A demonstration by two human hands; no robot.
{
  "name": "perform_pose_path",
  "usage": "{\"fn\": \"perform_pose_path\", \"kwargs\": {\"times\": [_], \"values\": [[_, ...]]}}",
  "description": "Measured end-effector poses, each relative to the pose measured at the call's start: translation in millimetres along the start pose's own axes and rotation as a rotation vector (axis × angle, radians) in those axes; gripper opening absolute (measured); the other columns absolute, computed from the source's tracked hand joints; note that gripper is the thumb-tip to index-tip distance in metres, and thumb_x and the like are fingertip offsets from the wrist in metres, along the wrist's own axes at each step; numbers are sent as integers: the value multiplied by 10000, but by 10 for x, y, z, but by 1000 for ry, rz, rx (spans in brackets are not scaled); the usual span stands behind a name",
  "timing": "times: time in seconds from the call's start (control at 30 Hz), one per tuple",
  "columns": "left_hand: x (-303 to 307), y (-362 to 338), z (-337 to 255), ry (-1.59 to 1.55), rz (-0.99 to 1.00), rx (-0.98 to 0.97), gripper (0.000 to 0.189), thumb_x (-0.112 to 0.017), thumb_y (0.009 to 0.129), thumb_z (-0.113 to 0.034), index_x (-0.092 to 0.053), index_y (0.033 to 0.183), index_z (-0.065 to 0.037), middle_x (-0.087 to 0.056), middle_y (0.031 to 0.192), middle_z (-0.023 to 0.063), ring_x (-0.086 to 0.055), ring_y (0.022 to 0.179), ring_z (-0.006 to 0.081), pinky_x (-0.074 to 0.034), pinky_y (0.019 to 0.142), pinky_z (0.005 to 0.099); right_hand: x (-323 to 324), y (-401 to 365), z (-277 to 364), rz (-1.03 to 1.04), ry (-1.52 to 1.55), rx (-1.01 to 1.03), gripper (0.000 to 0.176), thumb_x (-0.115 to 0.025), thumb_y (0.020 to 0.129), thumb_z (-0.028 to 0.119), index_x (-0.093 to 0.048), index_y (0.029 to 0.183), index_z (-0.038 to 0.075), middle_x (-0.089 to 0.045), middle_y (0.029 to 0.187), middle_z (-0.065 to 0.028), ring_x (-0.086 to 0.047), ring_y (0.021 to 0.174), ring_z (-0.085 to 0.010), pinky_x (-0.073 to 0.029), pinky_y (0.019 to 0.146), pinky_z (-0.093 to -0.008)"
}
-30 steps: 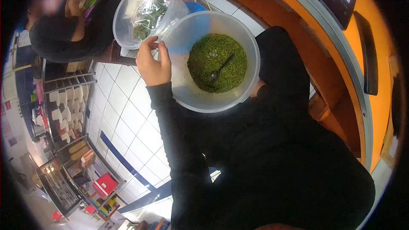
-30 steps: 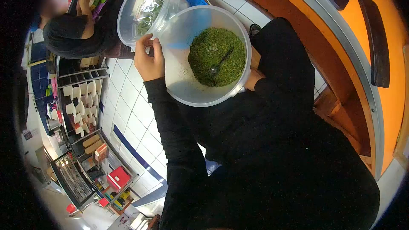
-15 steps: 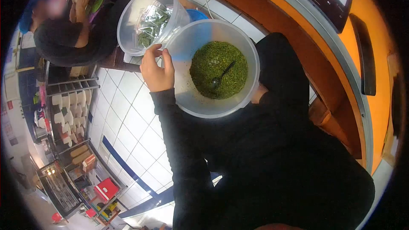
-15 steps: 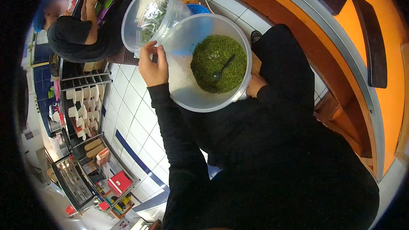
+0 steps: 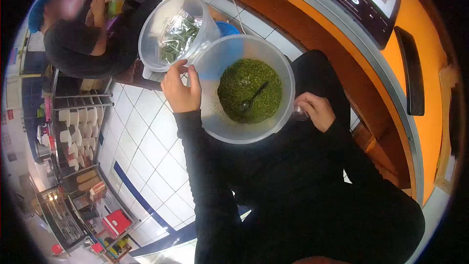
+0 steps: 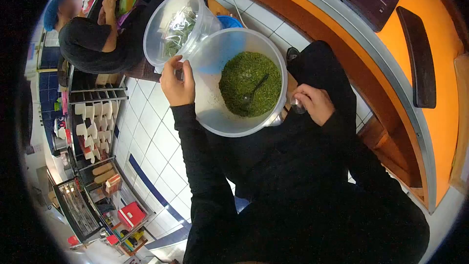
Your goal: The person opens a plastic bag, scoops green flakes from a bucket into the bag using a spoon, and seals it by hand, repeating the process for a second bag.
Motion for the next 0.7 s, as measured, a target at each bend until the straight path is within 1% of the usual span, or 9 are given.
{"fn": "perform_pose_path", "kwargs": {"times": [0.03, 0.13, 0.2, 0.3, 0.37, 0.43, 0.47, 0.6, 0.7], "values": [[24, 8, -15, 19, -36, -43, 209, -745, 924, -122, -693, 1116, -58, -714, 875, 69, -690, 833, 237, -481, 841, 386, 44, -37, 25, -1, 0, 8, 201, -586, 1066, 158, -709, 1071, -1, -736, 908, -132, -713, 788, -216, -535, 721, -333], [74, 9, -87, 82, -70, -93, 211, -745, 920, -117, -696, 1116, -57, -711, 872, 60, -677, 849, 236, -456, 877, 385, 191, -158, 177, -135, -32, 114, 219, -595, 1066, 178, -711, 1022, -3, -698, 812, -125, -692, 741, -158, -519, 694, -323], [126, -15, -198, 72, -81, -129, 211, -746, 919, -117, -699, 1116, -58, -715, 882, 58, -671, 856, 237, -446, 896, 383, 309, -229, 234, -186, -84, 10, 288, -615, 1066, 222, -678, 915, -14, -620, 706, -109, -632, 645, -145, -484, 633, -329], [257, -101, -562, 35, -54, -162, 216, -753, 915, -99, -707, 1120, -51, -729, 919, 64, -662, 870, 252, -452, 911, 385, 434, -309, 325, -228, -21, 53, 368, -622, 1067, 244, -618, 823, -31, -527, 632, -91, -564, 579, -152, -448, 587, -345], [335, -168, -828, -136, 18, -88, 220, -757, 911, -73, -708, 1122, -35, -739, 951, 84, -674, 905, 256, -472, 925, 379, 496, -352, 571, -203, 1, 48, 354, -605, 1079, 244, -597, 838, -15, -545, 687, -77, -554, 615, -139, -432, 584, -346], [401, -243, -1204, -355, 157, -55, 230, -756, 913, -60, -704, 1133, -20, -745, 984, 106, -684, 946, 257, -490, 940, 380, 445, -350, 976, -58, 210, 214, 323, -590, 1088, 259, -626, 906, -4, -600, 776, -66, -587, 679, -137, -465, 626, -330], [405, -264, -1279, -421, 264, 16, 276, -764, 906, -69, -697, 1168, -13, -755, 1037, 126, -698, 1020, 264, -496, 976, 383, 408, -355, 1041, 9, 240, 238, 242, -591, 1086, 211, -654, 992, -4, -659, 887, -67, -633, 768, -140, -508, 694, -325], [398, -214, -1518, -602, 375, -38, 370, -788, 887, -81, -688, 1237, -15, -758, 1082, 139, -710, 1062, 280, -509, 982, 378, 327, -294, 1227, 154, 251, 237, 149, -621, 1054, 109, -679, 1049, -28, -703, 935, -106, -692, 841, -189, -535, 750, -334], [394, -207, -1677, -594, 474, -171, 460, -820, 862, -101, -677, 1292, -17, -762, 1095, 144, -718, 1085, 264, -519, 977, 361, 264, -245, 1345, 81, 108, 372, 184, -632, 1054, 145, -670, 1038, -35, -688, 896, -122, -689, 794, -228, -528, 722, -345]]}}
Point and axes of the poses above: each hand's wrist, its own y-axis towards the middle knuckle, its own x-axis out of the back of the hand, z = x × y, the point moved 5 cm from there along y, towards the middle knuckle
